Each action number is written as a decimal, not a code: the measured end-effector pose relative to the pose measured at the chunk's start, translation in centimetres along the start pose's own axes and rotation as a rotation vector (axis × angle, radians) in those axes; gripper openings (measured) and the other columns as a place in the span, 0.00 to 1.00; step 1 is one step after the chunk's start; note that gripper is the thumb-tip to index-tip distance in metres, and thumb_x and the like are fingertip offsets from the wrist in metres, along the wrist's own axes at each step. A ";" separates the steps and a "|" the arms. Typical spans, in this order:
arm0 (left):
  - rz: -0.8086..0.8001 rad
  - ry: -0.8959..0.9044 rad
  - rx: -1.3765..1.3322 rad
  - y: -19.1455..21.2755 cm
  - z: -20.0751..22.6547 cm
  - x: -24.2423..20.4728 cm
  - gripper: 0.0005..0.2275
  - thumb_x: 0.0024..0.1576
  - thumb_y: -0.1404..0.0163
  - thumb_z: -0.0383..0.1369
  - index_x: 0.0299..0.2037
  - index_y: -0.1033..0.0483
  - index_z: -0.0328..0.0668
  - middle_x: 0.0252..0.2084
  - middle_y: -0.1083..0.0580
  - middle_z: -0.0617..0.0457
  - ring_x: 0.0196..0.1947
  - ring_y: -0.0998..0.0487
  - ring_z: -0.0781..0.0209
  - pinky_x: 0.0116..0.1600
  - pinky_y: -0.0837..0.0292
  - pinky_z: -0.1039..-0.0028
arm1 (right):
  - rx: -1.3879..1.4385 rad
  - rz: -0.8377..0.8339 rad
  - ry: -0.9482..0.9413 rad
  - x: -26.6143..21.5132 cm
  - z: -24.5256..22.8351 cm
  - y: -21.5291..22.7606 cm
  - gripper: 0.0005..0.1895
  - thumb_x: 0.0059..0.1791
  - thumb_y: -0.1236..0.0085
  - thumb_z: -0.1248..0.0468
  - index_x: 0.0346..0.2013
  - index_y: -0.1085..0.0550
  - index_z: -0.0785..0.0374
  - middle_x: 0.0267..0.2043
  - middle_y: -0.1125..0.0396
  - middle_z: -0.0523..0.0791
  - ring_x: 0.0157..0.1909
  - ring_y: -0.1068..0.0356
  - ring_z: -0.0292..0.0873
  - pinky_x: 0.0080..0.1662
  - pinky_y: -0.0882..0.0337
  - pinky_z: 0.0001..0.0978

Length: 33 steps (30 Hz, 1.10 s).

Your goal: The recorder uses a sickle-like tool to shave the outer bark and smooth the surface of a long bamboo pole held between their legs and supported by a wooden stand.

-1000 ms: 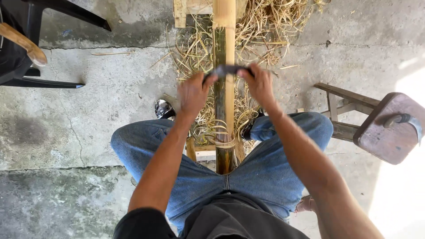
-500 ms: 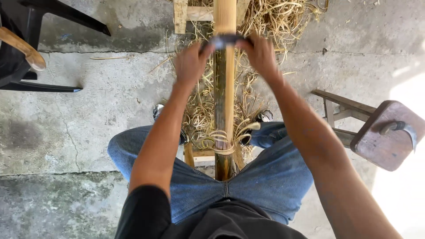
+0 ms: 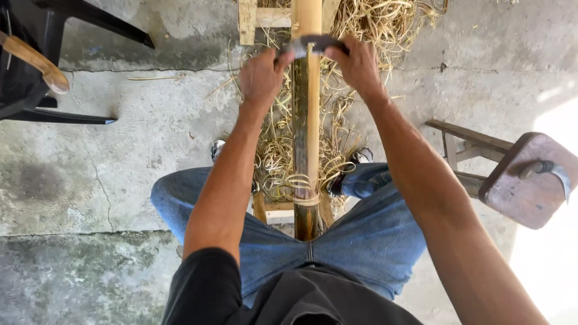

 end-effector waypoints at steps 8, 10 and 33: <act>-0.017 -0.221 -0.070 2.3 0.0 -24.3 0.27 0.66 0.58 0.56 0.24 0.35 0.42 0.20 0.37 0.52 0.19 0.39 0.62 0.24 0.42 0.65 | 0.192 -0.331 -0.389 -24.3 -13.4 5.2 0.22 0.57 0.52 0.46 0.33 0.31 0.62 0.19 0.36 0.41 0.15 0.48 0.29 0.15 0.45 0.26; -0.083 -0.256 -0.084 2.3 -0.8 -26.7 0.25 0.65 0.55 0.55 0.24 0.33 0.43 0.20 0.35 0.51 0.19 0.36 0.61 0.26 0.41 0.64 | 0.196 -0.340 -0.321 -27.8 -14.3 5.8 0.21 0.58 0.49 0.48 0.30 0.30 0.60 0.19 0.36 0.42 0.17 0.46 0.29 0.18 0.44 0.25; 0.006 -0.102 -0.037 -0.2 -0.6 -9.2 0.21 0.65 0.55 0.53 0.28 0.31 0.45 0.19 0.37 0.60 0.15 0.40 0.67 0.19 0.42 0.69 | 0.147 -0.089 -0.277 -8.6 -8.6 3.5 0.28 0.56 0.58 0.37 0.33 0.32 0.59 0.21 0.36 0.38 0.13 0.51 0.30 0.14 0.46 0.27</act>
Point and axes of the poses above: each hand's wrist, its own x-axis towards the middle knuckle, its own y-axis out of the back of the hand, z = x × y, the point moved 2 cm from there along x, towards the middle knuckle
